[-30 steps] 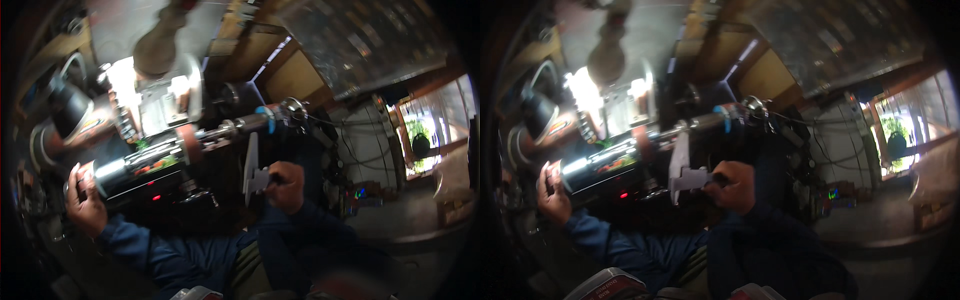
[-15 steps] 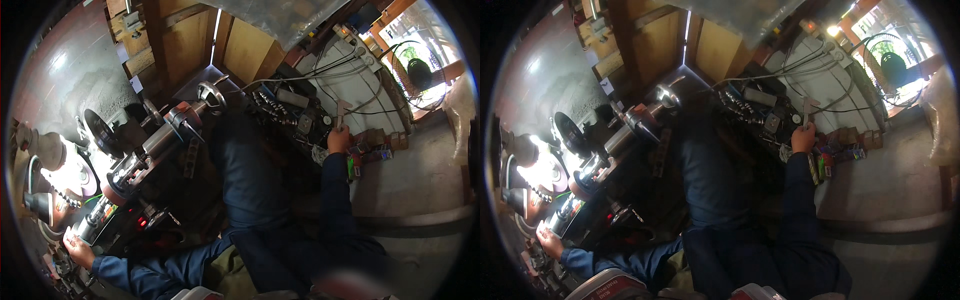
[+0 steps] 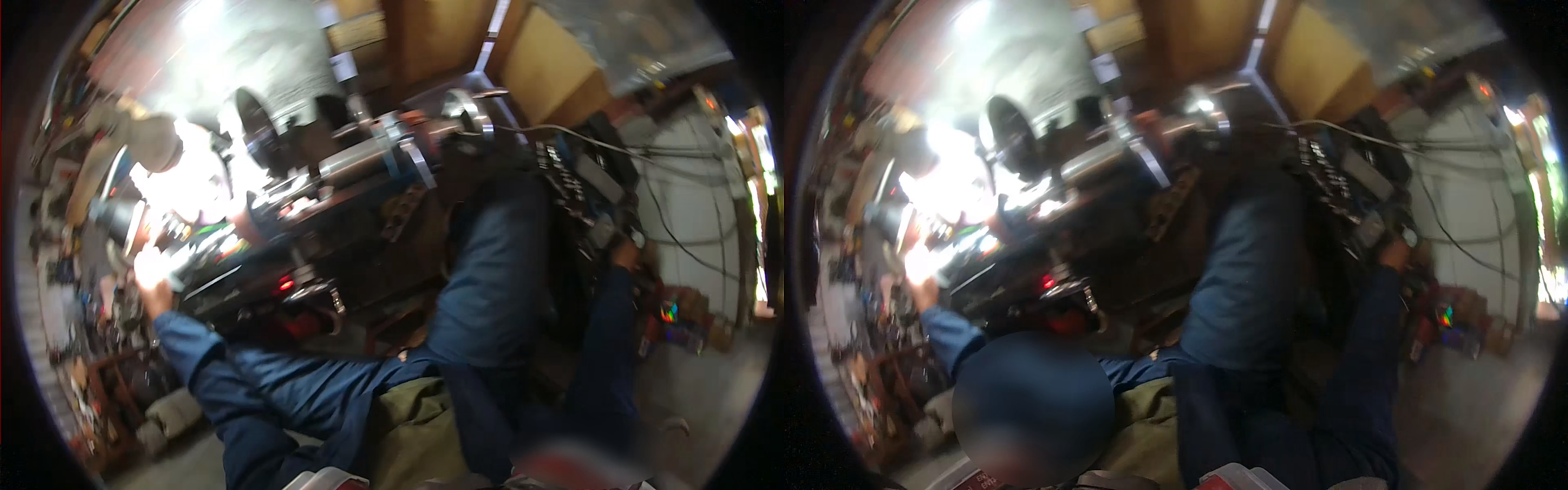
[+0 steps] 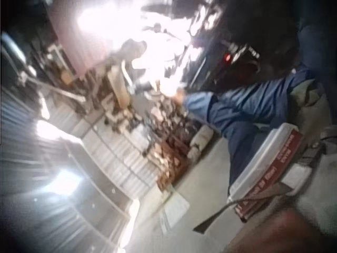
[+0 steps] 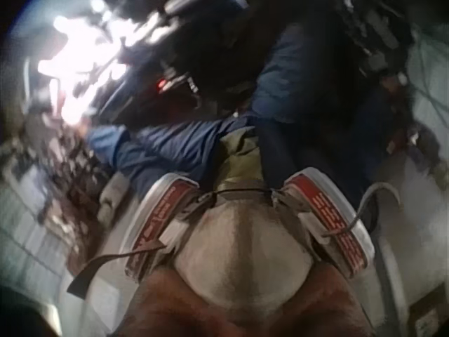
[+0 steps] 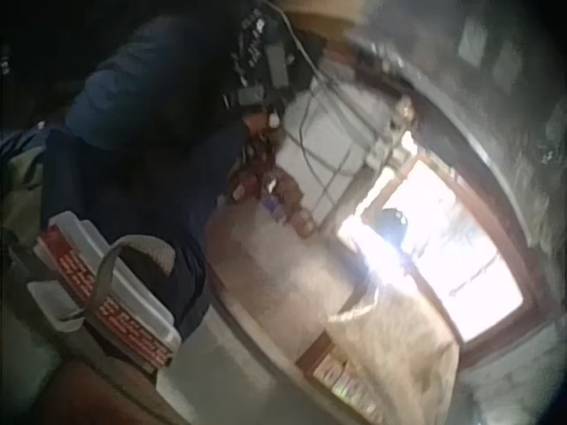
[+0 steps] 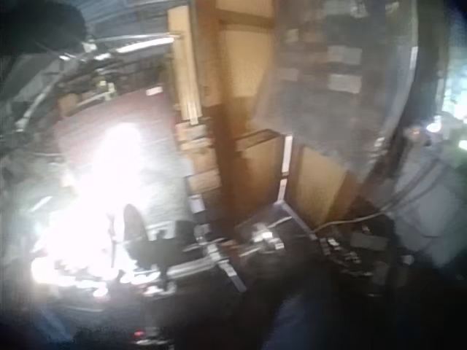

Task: Operating a specialized grinding or lathe machine to process a cylindrical metal component, including measurement with calipers.

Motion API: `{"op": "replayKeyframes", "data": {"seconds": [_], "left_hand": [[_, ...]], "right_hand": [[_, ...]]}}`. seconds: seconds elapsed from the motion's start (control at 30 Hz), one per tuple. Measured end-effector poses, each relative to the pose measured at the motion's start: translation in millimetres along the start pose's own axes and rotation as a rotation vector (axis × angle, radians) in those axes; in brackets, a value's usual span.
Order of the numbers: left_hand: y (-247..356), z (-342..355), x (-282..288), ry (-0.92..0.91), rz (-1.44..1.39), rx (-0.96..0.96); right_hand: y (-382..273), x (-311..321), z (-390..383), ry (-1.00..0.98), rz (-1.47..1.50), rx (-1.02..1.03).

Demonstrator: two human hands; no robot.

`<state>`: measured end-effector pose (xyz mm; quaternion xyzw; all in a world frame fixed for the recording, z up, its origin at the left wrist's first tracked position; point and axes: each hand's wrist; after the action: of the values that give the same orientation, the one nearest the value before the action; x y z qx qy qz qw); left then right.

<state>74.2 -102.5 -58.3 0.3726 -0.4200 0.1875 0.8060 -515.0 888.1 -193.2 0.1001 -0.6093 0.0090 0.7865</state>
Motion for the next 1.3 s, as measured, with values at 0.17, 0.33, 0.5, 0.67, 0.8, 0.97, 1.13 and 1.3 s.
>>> {"op": "replayKeyframes", "data": {"seconds": [0.17, 0.33, 0.5, 0.67, 0.8, 0.97, 1.13, 1.3], "left_hand": [[103.6, 3.0, 23.6, -0.022, 0.214, -0.035], [126.1, -4.4, 37.5, -0.014, 0.146, 0.188], [143.0, -1.4, 32.7, -0.001, -0.034, 0.078], [106.6, 2.8, 30.8, 0.049, 0.251, -0.214], [119.7, 2.0, 30.5, 0.055, 0.246, -0.197], [120.8, 1.0, 32.6, 0.050, 0.113, -0.093], [126.0, 1.8, 33.3, -0.006, 0.106, -0.035], [122.7, 1.6, 33.3, -0.008, 0.103, -0.048]], "right_hand": [[-27.3, 43.3, 7.1, -0.098, -0.553, 0.166], [-183.5, 188.9, 1.1, 0.431, 0.057, 0.142], [-393.5, 311.0, -70.6, 0.374, 0.690, 0.586], [-536.5, 287.7, -122.7, -0.874, 1.066, 1.147], [-600.5, 214.0, -140.2, -1.310, 0.902, 1.220], [-615.5, 177.8, -160.7, -1.616, 1.365, 0.966], [-626.4, 176.1, -176.6, -1.727, 1.797, 0.792], [-623.3, 211.2, -175.1, -1.558, 1.630, 0.785]]}}
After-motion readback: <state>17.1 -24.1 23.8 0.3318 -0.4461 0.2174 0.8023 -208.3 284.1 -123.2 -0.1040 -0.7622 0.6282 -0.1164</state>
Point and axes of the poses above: each hand's wrist, its own z-axis towards the middle knuckle, its own x-axis out of the back of the hand, y = z × x, and after that the axes turned 11 degrees about x, right-handed
